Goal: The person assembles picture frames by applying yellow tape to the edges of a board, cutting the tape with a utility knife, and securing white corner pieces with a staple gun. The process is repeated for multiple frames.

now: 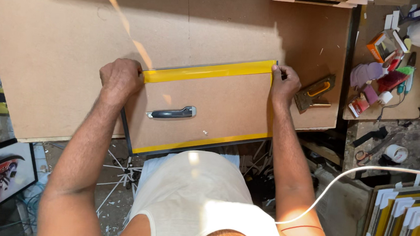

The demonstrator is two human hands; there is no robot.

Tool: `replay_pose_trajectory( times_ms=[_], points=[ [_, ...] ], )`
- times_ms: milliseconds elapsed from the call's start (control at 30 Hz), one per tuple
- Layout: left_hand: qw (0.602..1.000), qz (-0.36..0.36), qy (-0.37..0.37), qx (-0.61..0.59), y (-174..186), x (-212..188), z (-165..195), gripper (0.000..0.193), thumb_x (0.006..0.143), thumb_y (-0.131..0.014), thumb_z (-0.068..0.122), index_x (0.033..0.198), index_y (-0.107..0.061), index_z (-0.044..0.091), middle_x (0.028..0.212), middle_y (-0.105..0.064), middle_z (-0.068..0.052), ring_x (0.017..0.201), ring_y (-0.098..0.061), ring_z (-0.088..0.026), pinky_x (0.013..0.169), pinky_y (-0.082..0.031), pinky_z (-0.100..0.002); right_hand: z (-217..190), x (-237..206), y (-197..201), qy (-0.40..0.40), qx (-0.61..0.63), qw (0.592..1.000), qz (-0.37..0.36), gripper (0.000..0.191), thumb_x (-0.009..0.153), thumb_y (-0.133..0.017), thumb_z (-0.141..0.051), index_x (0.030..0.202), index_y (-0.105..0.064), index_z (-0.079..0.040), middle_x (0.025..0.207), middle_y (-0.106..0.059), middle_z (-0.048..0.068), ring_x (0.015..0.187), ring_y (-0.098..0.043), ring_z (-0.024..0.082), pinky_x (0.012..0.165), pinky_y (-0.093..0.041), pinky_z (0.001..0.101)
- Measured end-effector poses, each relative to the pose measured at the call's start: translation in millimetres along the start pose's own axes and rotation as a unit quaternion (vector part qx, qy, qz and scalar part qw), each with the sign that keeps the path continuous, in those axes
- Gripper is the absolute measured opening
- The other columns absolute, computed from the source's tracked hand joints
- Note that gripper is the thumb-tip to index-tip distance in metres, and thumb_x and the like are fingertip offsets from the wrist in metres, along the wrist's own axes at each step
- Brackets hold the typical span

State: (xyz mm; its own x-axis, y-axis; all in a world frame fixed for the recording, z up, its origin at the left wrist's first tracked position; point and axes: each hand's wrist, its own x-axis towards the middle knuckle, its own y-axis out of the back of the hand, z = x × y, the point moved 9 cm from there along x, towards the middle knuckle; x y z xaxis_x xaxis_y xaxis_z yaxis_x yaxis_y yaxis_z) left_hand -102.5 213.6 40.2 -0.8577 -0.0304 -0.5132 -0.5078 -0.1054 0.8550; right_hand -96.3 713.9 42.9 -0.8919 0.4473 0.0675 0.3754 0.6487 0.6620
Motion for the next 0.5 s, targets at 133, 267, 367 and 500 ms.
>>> replay_pose_trajectory(
  times_ms=[133, 267, 367, 500],
  points=[
    [1.0, -0.016, 0.014, 0.02, 1.8, 4.6, 3.9, 0.018, 0.092, -0.069, 0.026, 0.105, -0.08, 0.018, 0.097, -0.077, -0.009, 0.091, -0.075, -0.028, 0.073, -0.059, -0.045, -1.9, 1.2, -2.4, -0.016, -0.011, 1.0, -0.006, 0.015, 0.093, -0.08, -0.015, 0.094, -0.077, -0.001, 0.084, -0.075, 0.007, 0.076, -0.067, 0.014, 0.072, -0.055, 0.0314],
    [0.998, -0.037, 0.03, 0.037, -1.0, 6.6, 3.1, 0.02, 0.093, -0.069, 0.026, 0.104, -0.08, 0.013, 0.094, -0.078, -0.012, 0.087, -0.076, -0.03, 0.069, -0.06, -0.044, -5.1, 0.6, -0.8, -0.028, -0.026, 0.999, 0.004, 0.015, 0.09, -0.081, -0.015, 0.093, -0.077, -0.001, 0.084, -0.076, 0.008, 0.075, -0.068, 0.015, 0.071, -0.055, 0.0315],
    [0.999, -0.019, 0.018, 0.045, -1.0, 6.9, 4.1, 0.019, 0.092, -0.07, 0.023, 0.101, -0.079, 0.009, 0.093, -0.077, -0.014, 0.086, -0.076, -0.031, 0.067, -0.061, -0.044, -13.8, -3.0, 1.5, -0.013, -0.037, 0.999, 0.018, 0.016, 0.089, -0.083, -0.015, 0.093, -0.076, -0.001, 0.086, -0.076, 0.01, 0.076, -0.07, 0.017, 0.071, -0.055, 0.0333],
    [0.999, 0.009, 0.001, 0.043, -2.5, 8.2, 5.4, 0.018, 0.089, -0.07, 0.019, 0.1, -0.079, 0.008, 0.091, -0.077, -0.015, 0.085, -0.076, -0.032, 0.066, -0.061, -0.044, -25.8, -7.4, 3.4, -0.015, -0.055, 0.998, 0.028, 0.016, 0.09, -0.082, -0.016, 0.091, -0.076, -0.002, 0.09, -0.077, 0.011, 0.079, -0.071, 0.022, 0.072, -0.055, 0.0363]
  ],
)
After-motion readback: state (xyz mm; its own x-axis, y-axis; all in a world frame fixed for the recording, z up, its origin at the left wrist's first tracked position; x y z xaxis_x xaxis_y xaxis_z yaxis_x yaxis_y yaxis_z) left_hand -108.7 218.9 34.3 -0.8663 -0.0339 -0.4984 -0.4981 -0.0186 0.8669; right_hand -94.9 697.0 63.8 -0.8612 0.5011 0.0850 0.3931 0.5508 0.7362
